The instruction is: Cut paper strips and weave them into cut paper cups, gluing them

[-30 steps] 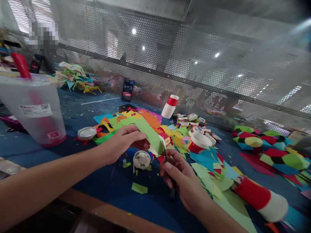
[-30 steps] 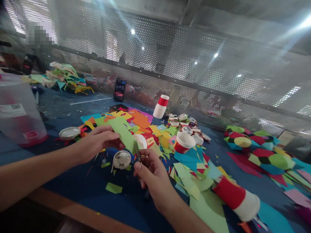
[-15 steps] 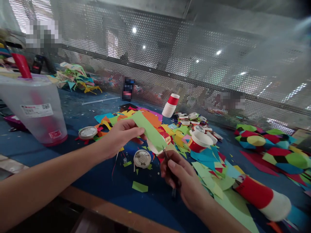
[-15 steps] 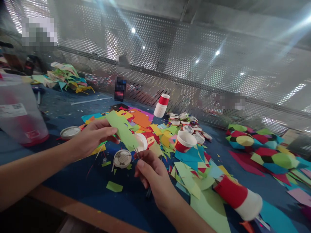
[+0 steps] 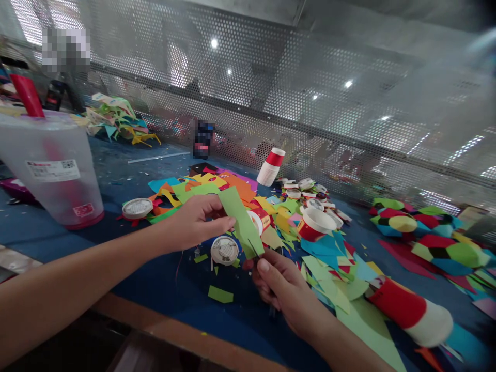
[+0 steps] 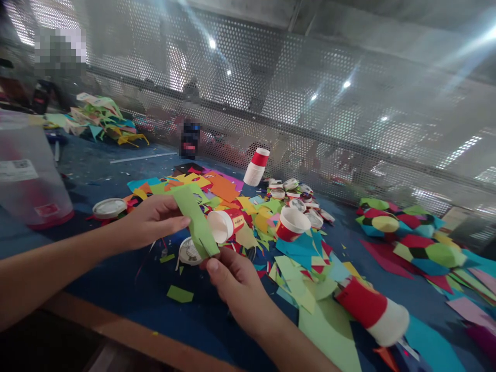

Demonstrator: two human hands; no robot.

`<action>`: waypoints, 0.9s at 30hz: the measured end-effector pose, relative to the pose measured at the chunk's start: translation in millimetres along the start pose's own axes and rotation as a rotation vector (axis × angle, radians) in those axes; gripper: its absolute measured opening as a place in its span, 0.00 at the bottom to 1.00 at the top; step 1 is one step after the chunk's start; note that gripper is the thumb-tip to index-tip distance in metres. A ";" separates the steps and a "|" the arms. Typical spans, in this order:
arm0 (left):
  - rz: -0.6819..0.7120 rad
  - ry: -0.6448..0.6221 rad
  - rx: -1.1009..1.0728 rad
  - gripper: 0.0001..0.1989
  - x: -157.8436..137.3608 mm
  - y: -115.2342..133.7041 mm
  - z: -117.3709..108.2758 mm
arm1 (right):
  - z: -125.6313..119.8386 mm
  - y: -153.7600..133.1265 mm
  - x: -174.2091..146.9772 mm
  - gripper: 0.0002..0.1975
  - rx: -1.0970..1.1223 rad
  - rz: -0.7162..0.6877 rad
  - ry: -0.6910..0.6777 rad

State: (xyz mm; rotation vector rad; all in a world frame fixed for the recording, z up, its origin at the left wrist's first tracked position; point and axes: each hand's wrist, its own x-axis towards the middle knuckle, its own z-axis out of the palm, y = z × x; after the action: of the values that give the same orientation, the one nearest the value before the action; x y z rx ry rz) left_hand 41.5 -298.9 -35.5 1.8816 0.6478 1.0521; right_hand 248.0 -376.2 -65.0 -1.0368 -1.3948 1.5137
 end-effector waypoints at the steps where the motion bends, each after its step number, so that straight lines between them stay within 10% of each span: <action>1: 0.006 0.002 0.018 0.11 -0.3 -0.8 -0.2 | 0.0 -0.3 0.1 0.24 0.003 -0.003 -0.010; 27: 0.134 0.121 0.297 0.11 -3.4 4.1 -1.3 | 0.0 3.7 0.4 0.23 -0.002 -0.006 0.059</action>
State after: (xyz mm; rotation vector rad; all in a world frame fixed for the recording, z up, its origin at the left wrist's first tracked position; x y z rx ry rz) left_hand 38.7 -302.9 -33.0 2.1525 0.7922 1.2169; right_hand 247.7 -376.1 -68.7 -1.0688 -1.3578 1.4657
